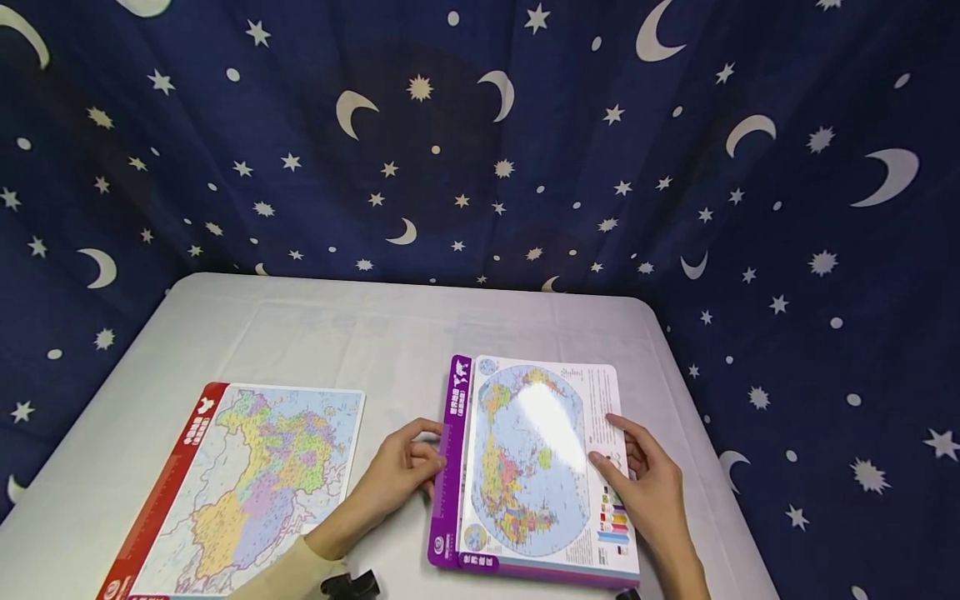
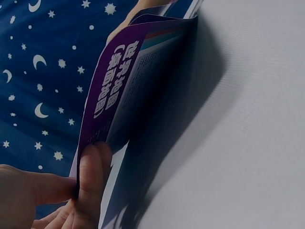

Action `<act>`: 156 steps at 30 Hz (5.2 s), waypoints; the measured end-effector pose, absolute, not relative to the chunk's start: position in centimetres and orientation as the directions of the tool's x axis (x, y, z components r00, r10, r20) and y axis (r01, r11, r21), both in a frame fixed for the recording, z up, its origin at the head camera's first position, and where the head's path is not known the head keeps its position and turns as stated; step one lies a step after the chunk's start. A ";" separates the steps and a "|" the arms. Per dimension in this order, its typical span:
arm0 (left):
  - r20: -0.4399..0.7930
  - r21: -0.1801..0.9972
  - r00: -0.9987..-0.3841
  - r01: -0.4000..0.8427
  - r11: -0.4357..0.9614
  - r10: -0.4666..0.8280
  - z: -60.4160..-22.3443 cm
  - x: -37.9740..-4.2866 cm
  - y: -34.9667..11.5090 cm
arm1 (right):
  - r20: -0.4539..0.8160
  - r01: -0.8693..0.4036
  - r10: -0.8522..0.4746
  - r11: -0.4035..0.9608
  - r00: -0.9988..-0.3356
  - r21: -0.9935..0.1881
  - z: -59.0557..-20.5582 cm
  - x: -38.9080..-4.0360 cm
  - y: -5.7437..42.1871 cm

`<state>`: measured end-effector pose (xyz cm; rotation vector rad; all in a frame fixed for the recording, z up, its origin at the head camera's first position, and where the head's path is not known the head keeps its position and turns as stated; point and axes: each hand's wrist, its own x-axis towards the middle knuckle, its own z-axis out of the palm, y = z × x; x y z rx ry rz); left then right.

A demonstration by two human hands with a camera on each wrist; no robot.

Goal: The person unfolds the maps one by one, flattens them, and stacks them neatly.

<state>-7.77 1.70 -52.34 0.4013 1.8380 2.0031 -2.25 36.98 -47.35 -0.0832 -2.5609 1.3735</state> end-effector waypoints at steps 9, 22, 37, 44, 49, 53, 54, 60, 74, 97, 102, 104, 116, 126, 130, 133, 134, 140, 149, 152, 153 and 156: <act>-0.047 0.996 -0.896 -0.078 -0.051 0.443 -52.0 -8.1 1.4 | 0.204 -0.073 0.171 0.569 -0.964 -0.819 -46.7 -2.6 36.8; -0.067 0.994 -0.904 -0.100 -0.055 0.422 -52.0 -8.5 1.0 | 0.217 -0.081 0.172 0.575 -0.961 -0.814 -46.1 -2.8 36.9; -0.081 0.995 -0.921 -0.097 -0.023 0.381 -51.7 -8.7 0.7 | 0.209 -0.074 0.177 0.568 -0.962 -0.820 -45.9 -3.0 37.0; -0.097 0.994 -0.928 -0.109 -0.013 0.360 -51.6 -8.7 0.7 | 0.218 -0.083 0.181 0.559 -0.959 -0.825 -46.0 -3.1 37.2; -0.099 0.994 -0.934 -0.109 -0.011 0.345 -51.7 -8.7 0.5 | 0.214 -0.074 0.189 0.559 -0.958 -0.826 -46.1 -3.1 37.2; -0.095 0.995 -0.940 -0.103 -0.008 0.329 -51.7 -8.8 0.4 | 0.226 -0.078 0.196 0.567 -0.954 -0.820 -46.1 -3.1 37.3; -0.093 0.995 -0.940 -0.101 -0.006 0.328 -51.7 -8.8 0.4 | 0.230 -0.080 0.197 0.569 -0.953 -0.819 -46.1 -3.1 37.3; -0.102 0.995 -0.948 -0.103 0.013 0.303 -51.5 -8.9 0.0 | 0.231 -0.083 0.198 0.562 -0.953 -0.823 -46.1 -3.2 37.4; -0.087 0.996 -0.960 -0.088 0.010 0.264 -50.8 -9.1 -0.5 | 0.211 -0.069 0.210 0.533 -0.955 -0.844 -46.0 -3.2 37.5; -0.093 0.996 -0.967 -0.093 0.011 0.235 -51.0 -9.4 -1.7 | 0.207 -0.056 0.220 0.544 -0.953 -0.837 -46.0 -3.1 37.3; -0.087 0.996 -0.970 -0.082 0.030 0.226 -51.2 -9.6 -2.0 | 0.196 -0.045 0.230 0.534 -0.953 -0.844 -46.1 -3.1 37.3; -0.094 0.995 -0.971 -0.088 0.038 0.218 -51.2 -9.7 -2.2 | 0.192 -0.042 0.233 0.525 -0.953 -0.850 -46.2 -3.1 37.4; -0.128 0.992 -0.969 -0.121 0.048 0.210 -48.9 -9.7 -3.1 | 0.191 -0.050 0.229 0.509 -0.954 -0.859 -46.5 -3.6 37.3; -0.139 0.990 -0.971 -0.142 -0.004 0.197 -48.1 -9.8 -4.0 | 0.255 -0.115 0.188 0.546 -0.949 -0.830 -46.3 -3.9 36.9; -0.125 0.992 -0.975 -0.130 -0.011 0.185 -48.1 -9.9 -4.2 | 0.270 -0.131 0.177 0.554 -0.947 -0.822 -46.3 -4.0 36.9; -0.123 0.992 -0.974 -0.127 -0.009 0.189 -48.0 -10.0 -4.3 | 0.256 -0.110 0.190 0.559 -0.948 -0.822 -46.3 -4.0 37.0; -0.120 0.992 -0.974 -0.124 -0.011 0.190 -48.4 -10.1 -4.3 | 0.254 -0.104 0.194 0.564 -0.948 -0.819 -46.3 -4.0 37.0; -0.117 0.993 -0.980 -0.119 -0.005 0.159 -50.9 -10.9 -4.7 | 0.249 -0.088 0.204 0.580 -0.947 -0.810 -46.2 -4.1 37.0; -0.102 0.995 -0.987 -0.101 0.010 0.126 -50.9 -11.2 -5.4 | 0.265 -0.104 0.199 0.583 -0.943 -0.806 -46.1 -4.1 37.0; -0.099 0.995 -0.988 -0.096 0.030 0.118 -50.8 -11.3 -5.6 | 0.261 -0.096 0.208 0.581 -0.943 -0.809 -46.1 -4.1 37.0; -0.099 0.995 -0.989 -0.095 0.037 0.115 -50.8 -11.3 -5.6 | 0.259 -0.096 0.209 0.575 -0.943 -0.813 -46.1 -4.2 37.0; -0.091 0.995 -0.991 -0.085 0.061 0.103 -50.8 -11.3 -5.8 | 0.260 -0.101 0.204 0.572 -0.944 -0.814 -46.0 -4.2 37.1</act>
